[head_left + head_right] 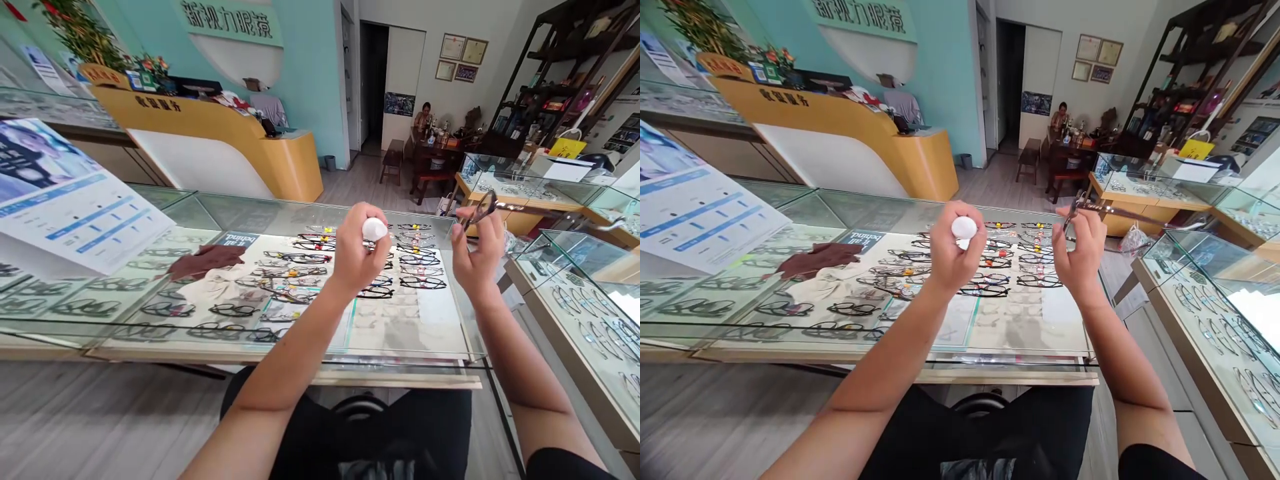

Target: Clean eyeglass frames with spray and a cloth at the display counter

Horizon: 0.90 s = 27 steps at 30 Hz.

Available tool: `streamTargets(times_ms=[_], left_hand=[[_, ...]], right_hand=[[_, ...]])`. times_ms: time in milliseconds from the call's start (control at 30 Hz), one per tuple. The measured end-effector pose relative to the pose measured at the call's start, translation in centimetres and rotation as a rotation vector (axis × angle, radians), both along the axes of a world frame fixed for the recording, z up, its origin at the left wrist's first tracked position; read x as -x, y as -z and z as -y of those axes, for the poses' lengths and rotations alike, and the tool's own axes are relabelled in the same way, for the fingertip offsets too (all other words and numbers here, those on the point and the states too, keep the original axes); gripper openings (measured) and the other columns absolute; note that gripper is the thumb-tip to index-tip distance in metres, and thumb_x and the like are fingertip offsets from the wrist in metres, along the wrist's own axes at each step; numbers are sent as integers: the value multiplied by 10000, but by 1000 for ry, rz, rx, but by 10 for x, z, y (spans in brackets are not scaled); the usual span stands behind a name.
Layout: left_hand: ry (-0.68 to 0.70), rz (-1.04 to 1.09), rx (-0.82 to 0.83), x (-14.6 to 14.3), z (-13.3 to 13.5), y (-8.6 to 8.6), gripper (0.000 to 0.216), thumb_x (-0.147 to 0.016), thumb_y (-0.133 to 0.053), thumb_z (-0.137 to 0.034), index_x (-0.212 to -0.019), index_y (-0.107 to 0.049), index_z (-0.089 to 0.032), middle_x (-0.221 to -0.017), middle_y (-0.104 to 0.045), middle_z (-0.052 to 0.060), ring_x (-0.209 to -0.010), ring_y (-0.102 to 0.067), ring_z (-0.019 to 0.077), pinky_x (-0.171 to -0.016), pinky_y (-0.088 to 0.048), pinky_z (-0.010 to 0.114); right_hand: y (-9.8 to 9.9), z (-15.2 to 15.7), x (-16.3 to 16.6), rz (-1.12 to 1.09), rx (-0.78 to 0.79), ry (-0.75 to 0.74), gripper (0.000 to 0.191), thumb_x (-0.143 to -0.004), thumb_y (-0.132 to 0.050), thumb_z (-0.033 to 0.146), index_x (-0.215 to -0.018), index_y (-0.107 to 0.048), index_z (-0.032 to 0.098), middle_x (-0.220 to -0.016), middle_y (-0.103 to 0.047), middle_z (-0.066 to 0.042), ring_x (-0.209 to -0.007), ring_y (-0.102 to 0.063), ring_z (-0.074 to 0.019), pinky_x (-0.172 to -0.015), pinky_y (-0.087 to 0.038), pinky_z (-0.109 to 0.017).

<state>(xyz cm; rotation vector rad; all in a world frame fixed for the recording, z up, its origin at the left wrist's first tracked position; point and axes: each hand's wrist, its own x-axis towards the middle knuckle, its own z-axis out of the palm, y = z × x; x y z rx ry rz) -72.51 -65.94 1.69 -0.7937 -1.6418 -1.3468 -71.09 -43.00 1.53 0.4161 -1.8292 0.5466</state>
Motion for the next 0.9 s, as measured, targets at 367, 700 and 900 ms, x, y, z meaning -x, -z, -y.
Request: streamTargets(times_ms=[367, 700, 900], left_hand=[[38, -21, 495, 65, 52, 19, 222, -961, -578, -436, -868, -497, -251, -796, -615, 24, -721, -549, 197, -680, -445, 355], [-29, -90, 531, 85, 86, 58, 263, -970, -618, -465, -845, -524, -254, -765, -606, 23, -711, -508, 214, -675, -386, 367], [76, -1, 598, 70, 67, 66, 557, -1013, -458, -769, -829, -527, -248, -747, -611, 38, -726, -538, 227, -689, -399, 382]], right_hand=[[36, 53, 22, 458, -56, -262, 408, -1130, -353, 403, -1230, -711, 233, -1253, -705, -126, -1179, -644, -292, -1042, -504, -456], [90, 40, 39, 488, -96, -218, 399, -1125, -376, 396, -1156, -733, 221, -1201, -750, -138, -1138, -669, -302, -951, -504, -457], [87, 50, 25, 479, -46, -246, 400, -1129, -381, 381, -1165, -750, 230, -1147, -770, -135, -1102, -705, -296, -944, -541, -463]])
